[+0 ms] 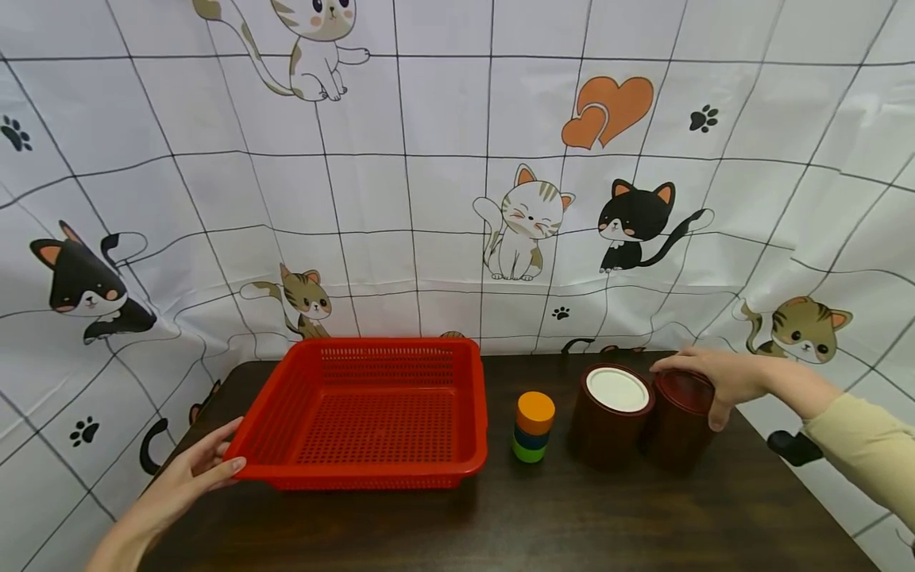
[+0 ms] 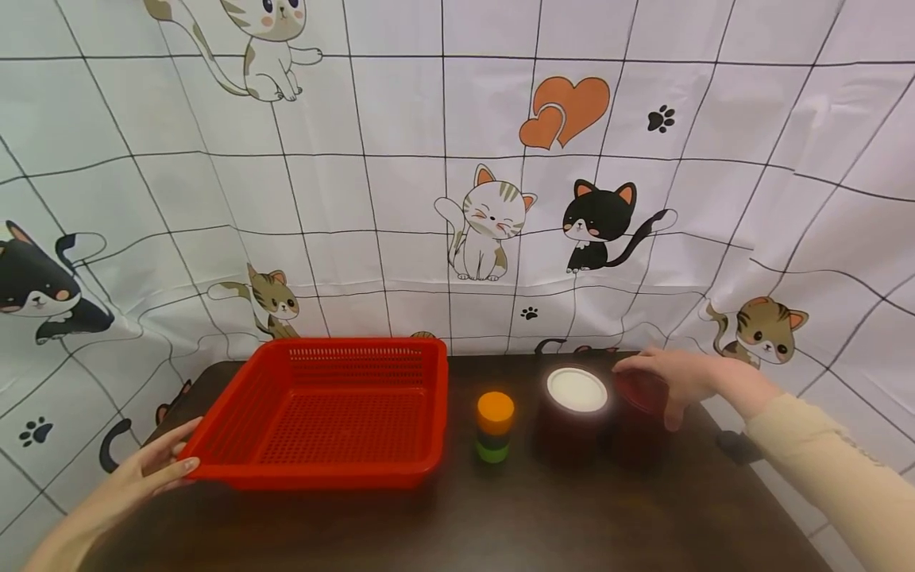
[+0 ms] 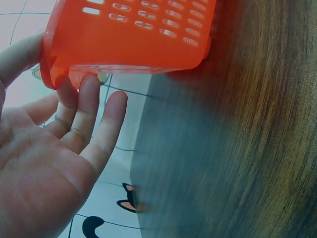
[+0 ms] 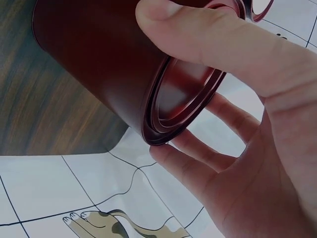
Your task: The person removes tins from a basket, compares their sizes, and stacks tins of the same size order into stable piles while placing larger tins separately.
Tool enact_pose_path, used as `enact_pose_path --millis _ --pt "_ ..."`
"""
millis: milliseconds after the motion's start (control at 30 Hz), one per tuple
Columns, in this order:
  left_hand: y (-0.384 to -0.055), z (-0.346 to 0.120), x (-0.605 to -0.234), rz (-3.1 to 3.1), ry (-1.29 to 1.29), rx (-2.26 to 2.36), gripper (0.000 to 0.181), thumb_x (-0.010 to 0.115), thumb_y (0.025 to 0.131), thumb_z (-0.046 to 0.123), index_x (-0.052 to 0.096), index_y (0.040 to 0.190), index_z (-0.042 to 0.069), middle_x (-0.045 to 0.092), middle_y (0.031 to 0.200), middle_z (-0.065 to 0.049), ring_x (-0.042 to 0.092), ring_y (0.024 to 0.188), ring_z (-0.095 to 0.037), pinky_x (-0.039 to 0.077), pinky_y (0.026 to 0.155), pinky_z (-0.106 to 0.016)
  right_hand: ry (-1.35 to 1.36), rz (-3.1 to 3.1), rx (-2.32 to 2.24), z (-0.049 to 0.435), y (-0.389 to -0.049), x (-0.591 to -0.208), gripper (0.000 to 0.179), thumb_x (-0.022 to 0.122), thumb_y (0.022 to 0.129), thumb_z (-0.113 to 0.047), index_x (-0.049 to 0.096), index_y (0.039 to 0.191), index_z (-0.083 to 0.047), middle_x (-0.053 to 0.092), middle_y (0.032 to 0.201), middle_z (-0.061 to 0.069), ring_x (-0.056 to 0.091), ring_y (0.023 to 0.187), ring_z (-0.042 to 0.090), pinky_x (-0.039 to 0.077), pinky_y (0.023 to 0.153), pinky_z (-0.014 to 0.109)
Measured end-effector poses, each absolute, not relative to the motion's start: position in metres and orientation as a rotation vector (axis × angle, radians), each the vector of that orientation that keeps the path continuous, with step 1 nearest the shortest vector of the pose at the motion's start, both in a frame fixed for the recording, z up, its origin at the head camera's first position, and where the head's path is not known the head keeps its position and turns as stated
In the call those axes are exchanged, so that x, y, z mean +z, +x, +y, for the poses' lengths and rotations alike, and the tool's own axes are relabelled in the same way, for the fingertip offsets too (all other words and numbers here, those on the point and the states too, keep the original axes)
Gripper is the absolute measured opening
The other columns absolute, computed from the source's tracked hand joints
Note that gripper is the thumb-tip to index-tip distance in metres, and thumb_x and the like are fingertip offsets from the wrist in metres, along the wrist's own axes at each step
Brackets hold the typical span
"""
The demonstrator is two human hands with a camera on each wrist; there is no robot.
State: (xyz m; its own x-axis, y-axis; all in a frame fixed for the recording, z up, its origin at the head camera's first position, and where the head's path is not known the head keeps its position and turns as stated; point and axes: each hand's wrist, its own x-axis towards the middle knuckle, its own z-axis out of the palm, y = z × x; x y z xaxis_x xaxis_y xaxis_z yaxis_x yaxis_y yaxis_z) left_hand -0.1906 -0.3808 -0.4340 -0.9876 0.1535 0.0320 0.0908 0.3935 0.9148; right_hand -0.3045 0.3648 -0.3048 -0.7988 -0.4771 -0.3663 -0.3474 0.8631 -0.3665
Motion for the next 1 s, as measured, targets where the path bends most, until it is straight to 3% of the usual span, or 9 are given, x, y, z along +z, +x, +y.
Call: enact_pose_path --millis 233,667,1000 --pt "-0.192 -0.379 -0.433 2.562 0.213 1.678 0.066 0.051 0.102 0.010 0.015 0.156 -0.002 0.058 0.106 0.015 0.062 0.092 -0.001 0.056 0.080 -0.023 -0.597 2.579 -0.405 0.366 -0.305 -0.302 0.108 0.091 0.055 -0.001 0.038 0.149 -0.014 0.036 0.138 0.026 0.045 0.114 0.039 0.054 0.071 0.038" --pt "-0.193 -0.374 -0.426 2.543 0.179 1.604 0.071 0.055 0.101 0.013 0.012 0.153 -0.009 0.060 0.103 0.005 0.063 0.089 -0.003 0.056 0.080 -0.023 -0.604 2.593 -0.390 0.373 -0.300 -0.306 0.109 0.092 0.055 -0.003 0.037 0.149 -0.013 0.037 0.138 0.025 0.045 0.114 0.038 0.053 0.074 0.041" --pt "-0.193 -0.372 -0.427 2.568 0.212 1.600 0.069 0.054 0.101 0.012 0.012 0.152 -0.011 0.061 0.103 0.005 0.063 0.089 -0.002 0.056 0.079 -0.023 -0.584 2.572 -0.417 0.375 -0.301 -0.307 0.111 0.091 0.055 -0.001 0.035 0.150 -0.013 0.034 0.140 0.027 0.044 0.115 0.040 0.054 0.074 0.041"
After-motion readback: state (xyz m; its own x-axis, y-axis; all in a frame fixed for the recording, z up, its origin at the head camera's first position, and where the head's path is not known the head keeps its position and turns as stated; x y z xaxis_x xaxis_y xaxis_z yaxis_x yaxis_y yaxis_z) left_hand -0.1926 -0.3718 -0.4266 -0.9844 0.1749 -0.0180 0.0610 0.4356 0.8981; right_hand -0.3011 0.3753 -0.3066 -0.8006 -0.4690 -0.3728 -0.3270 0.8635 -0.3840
